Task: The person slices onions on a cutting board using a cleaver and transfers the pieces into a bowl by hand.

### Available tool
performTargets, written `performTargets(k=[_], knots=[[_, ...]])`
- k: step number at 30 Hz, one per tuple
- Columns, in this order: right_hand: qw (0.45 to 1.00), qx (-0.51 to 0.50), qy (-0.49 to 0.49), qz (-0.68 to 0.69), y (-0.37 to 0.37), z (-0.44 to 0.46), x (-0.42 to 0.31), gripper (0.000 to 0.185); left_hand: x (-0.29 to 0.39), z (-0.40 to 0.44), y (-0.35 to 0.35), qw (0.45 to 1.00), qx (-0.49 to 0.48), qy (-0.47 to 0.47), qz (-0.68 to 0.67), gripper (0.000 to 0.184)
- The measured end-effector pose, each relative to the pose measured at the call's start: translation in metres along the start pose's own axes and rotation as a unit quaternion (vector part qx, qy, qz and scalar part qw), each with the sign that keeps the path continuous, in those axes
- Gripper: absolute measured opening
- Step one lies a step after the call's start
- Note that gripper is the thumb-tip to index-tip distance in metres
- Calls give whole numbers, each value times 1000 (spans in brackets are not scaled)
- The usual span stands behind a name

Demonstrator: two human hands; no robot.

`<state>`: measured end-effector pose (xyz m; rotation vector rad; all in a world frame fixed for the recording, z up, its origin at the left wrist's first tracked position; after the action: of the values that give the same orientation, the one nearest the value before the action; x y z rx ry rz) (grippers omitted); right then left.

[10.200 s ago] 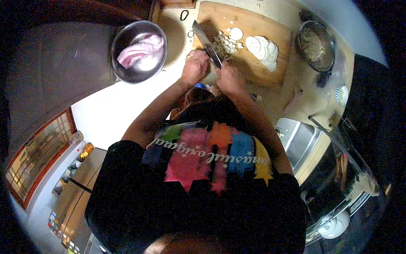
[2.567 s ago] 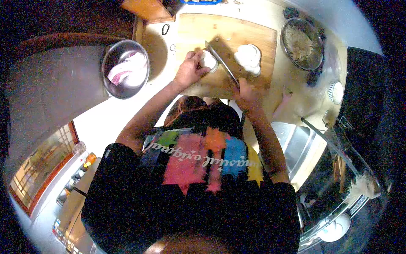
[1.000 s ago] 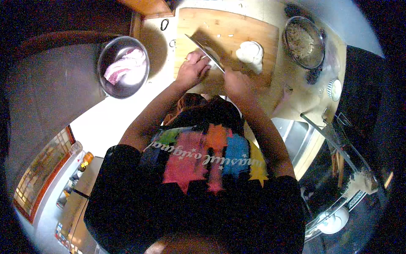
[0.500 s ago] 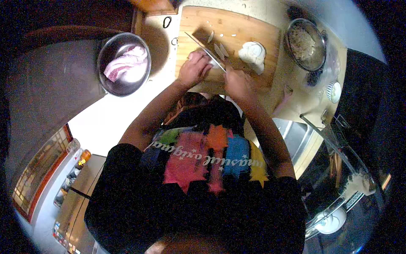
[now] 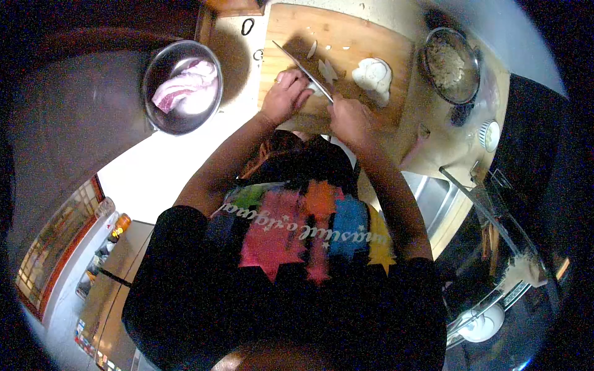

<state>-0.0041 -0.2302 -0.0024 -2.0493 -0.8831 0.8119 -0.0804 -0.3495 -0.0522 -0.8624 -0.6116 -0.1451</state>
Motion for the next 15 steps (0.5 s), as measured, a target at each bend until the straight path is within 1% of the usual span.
performTargets(k=[2,7,9,10,12,13,15], knots=[[1000,10,3,-9,21,17,1,21,0,-1,0,1000,6,5,-22,27],[999,31,29,-30,23,16,2,21,3,-4,-3,999,-9,-30,-25,25],[998,45,-19,30,11,17,-1,22,-1,0,-3,999,-15,-39,-12,24],[998,45,-22,29,6,15,-2,22,-2,0,-3,999,-9,-30,-18,24],[998,39,-16,42,-4,0,-2,31,0,-4,-2,999,-6,-26,-27,24],[998,39,-16,41,-4,0,0,31,-1,-2,-3,1000,6,-19,-12,24],[999,3,-35,20,1,-1,1,31,-1,-1,-4,1000,18,-13,1,24]])
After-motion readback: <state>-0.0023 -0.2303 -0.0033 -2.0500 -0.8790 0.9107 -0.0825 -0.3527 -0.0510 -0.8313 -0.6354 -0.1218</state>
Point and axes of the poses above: each hand's wrist, its own z-axis towards the middle knuckle, its own y-axis out of the palm, x = y × z, the point moved 8 cm from there along z, towards the middle knuckle, and after that the axes turned 13 degrees about y, right-handed, at the moved point
